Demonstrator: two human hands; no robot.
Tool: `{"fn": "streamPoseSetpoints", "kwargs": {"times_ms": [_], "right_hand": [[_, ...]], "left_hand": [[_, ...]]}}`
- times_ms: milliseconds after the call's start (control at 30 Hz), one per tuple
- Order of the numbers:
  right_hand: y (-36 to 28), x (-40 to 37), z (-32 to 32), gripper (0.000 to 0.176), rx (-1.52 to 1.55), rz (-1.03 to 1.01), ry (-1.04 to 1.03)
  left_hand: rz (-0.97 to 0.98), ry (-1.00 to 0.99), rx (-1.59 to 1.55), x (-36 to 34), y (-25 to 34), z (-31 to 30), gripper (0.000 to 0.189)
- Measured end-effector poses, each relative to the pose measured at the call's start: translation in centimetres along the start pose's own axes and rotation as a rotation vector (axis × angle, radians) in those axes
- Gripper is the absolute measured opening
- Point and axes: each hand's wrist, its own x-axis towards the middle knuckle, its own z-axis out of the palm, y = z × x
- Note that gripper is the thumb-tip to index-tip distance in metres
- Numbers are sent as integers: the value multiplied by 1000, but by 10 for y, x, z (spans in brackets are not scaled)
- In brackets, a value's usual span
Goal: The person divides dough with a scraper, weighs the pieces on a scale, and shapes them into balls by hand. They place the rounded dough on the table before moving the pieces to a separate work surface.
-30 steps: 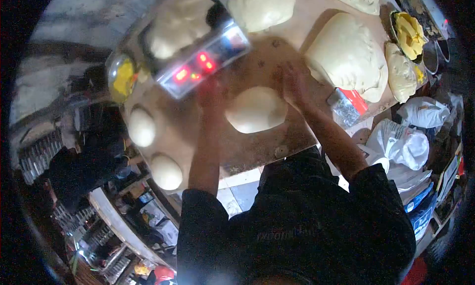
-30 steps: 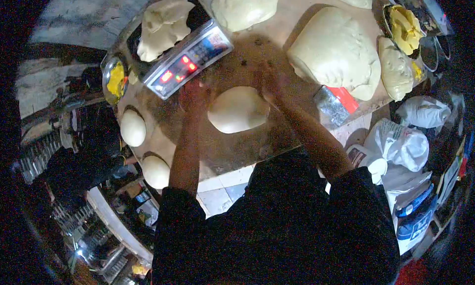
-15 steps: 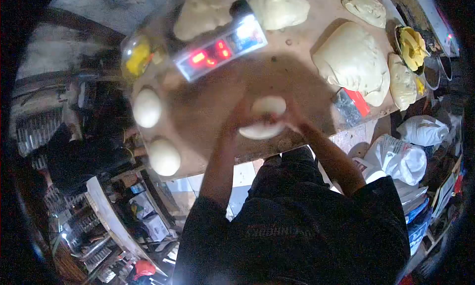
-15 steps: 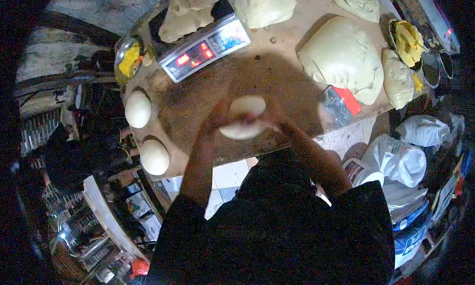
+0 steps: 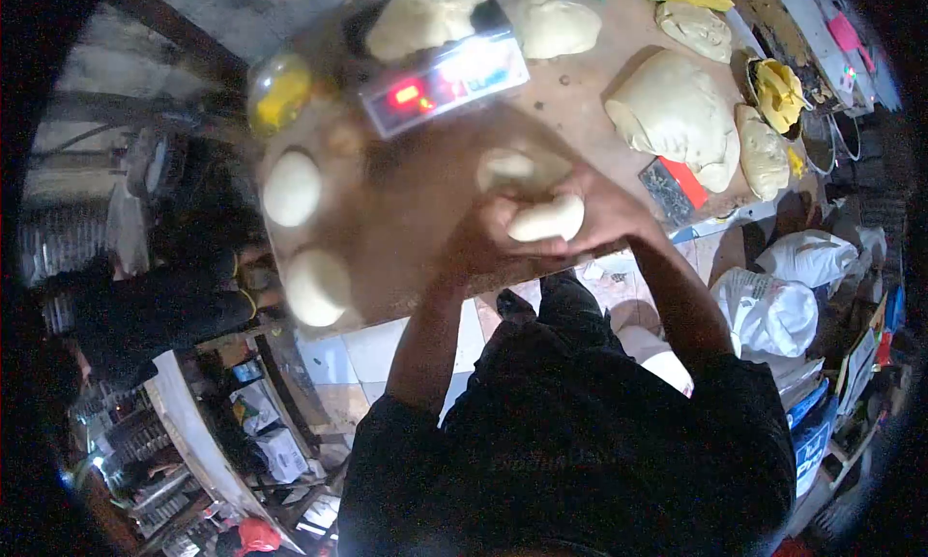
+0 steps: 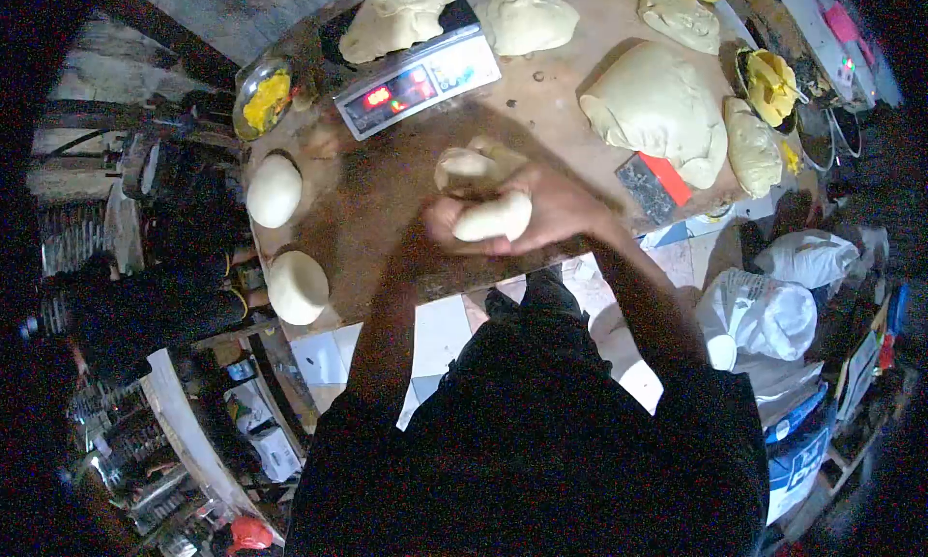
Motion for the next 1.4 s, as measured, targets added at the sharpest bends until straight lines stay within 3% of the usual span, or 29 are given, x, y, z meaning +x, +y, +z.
{"fn": "streamPoseSetpoints", "kwargs": {"times_ms": [67, 100, 133, 167, 200, 233, 267, 333, 367, 400, 433, 500, 567, 600, 733, 800, 867, 900, 933, 1067, 1133, 1200, 1300, 1367, 1400], "right_hand": [[71, -8, 24, 42, -262, -83, 21], [29, -13, 19, 40, -333, -66, -16], [83, -20, 39, 69, -296, -117, -77], [157, -39, 69, 63, -358, 129, -244], [116, -38, 60, 55, -253, 195, -332], [120, -37, 53, 48, -193, 92, -353], [127, -27, 36, 48, -185, 84, -350], [142, -8, 5, 26, -411, -33, 41], [165, 16, -9, 26, -396, -29, 45], [198, 56, -22, 28, 158, 71, 306], [222, 89, -35, 30, 716, 174, 557], [208, 131, -94, 35, -1005, 76, -7], [206, 154, -100, 39, -376, 102, 28], [206, 154, -95, 41, -257, 93, -24], [191, 127, -37, 52, -409, 127, -197], [184, 138, -26, 55, -458, 151, -200], [187, 153, -24, 44, -183, 66, -495], [190, 149, -26, 44, -175, 70, -478], [195, 141, -29, 44, -18, 77, -213], [205, 97, -40, 44, 538, 89, 847], [202, 84, -24, 46, 596, 105, 851], [194, 69, 12, 51, 756, 128, 818], [175, 69, 36, 56, 931, 121, 763], [151, 83, 1, 39, 660, 231, 598], [144, 80, 9, 39, 643, 213, 582]], "left_hand": [[217, 54, 233, 0, 7, 9, 50], [-82, -31, 254, 1, -58, 36, 44], [51, -45, 469, -3, -75, 51, 61], [-416, 40, -168, -2, -147, 87, 64], [-256, 95, 265, -8, -115, 93, 53], [176, -281, 615, -16, -121, 73, 39], [168, -286, 622, -3, -100, 48, 39], [-444, 138, 107, 32, -37, 9, 31], [-193, 458, 381, 47, -138, 7, 33], [-24, 826, 714, 62, -236, 5, 35], [-145, 569, 626, 92, -164, -43, 39], [-191, 380, 499, 139, -121, -70, 45], [-229, 313, 378, 162, -99, -67, 52], [-258, 312, 372, 155, -101, -63, 52], [-462, 286, 410, 109, -87, -26, 84], [-464, 366, 355, 79, -101, -1, 85], [-490, 352, 357, 76, -97, -9, 91], [-511, 348, 344, 75, -97, -14, 97], [-505, 327, 352, 76, -97, -25, 97], [-89, 131, 836, 95, -102, -89, 92], [90, 78, 930, 114, -102, -88, 89], [100, 60, 649, 137, -97, -60, 86], [-114, 125, 316, 149, -90, -46, 81], [-229, 162, 233, 129, -83, -49, 79], [-216, 188, 238, 112, -81, -47, 79]]}}
